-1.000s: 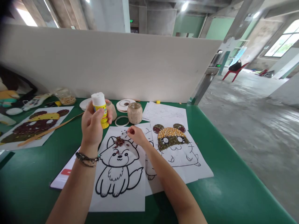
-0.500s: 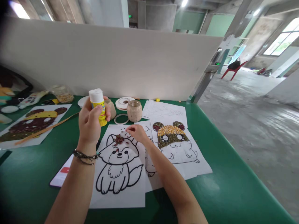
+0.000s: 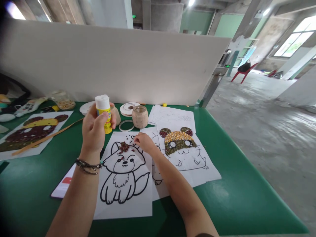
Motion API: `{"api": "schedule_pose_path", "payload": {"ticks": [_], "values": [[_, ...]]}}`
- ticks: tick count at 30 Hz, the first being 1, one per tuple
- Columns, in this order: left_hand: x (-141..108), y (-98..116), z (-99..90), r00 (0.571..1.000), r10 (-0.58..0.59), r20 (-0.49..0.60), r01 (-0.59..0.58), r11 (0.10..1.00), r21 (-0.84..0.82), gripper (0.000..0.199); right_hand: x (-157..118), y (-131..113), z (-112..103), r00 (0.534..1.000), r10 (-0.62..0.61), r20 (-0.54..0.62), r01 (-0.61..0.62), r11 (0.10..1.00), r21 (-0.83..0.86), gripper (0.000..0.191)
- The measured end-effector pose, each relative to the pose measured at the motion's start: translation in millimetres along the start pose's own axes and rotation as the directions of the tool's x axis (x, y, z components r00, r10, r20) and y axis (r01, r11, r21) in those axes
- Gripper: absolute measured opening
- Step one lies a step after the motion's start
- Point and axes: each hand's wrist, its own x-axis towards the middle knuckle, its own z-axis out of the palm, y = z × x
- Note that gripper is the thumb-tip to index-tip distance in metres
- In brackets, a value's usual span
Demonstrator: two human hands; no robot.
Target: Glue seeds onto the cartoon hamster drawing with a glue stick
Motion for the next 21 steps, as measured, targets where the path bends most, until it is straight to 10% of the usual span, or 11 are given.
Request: {"api": "schedule_pose_path", "payload": {"ticks": [6,11,15,21], "values": [[-3.3,1.7,3.6,0.996,0.035,0.081,-0.046,0.989,0.143,0.01,1.0,-12.9,-14.1,0.992,0.008,-0.128,0.001,0.998,0.067,0.015],[-5.6,4.5,12.8,0.951,-0.007,0.309,-0.087,0.953,0.29,0.009,-12.5,-41.6,-68.5,0.95,0.018,-0.313,0.049,0.977,0.207,0.008],[-9.5,6.3,23.0,0.915,-0.116,0.387,0.022,0.971,0.239,0.014,-43.1,-69.2,-105.9,0.845,-0.106,-0.525,0.348,0.854,0.387,0.011],[-14.3,7.7,30.8,0.861,-0.098,0.499,0.034,0.99,0.134,0.013,-76.1,-101.4,-112.1,0.738,-0.299,-0.606,0.473,0.869,0.147,0.007]]}}
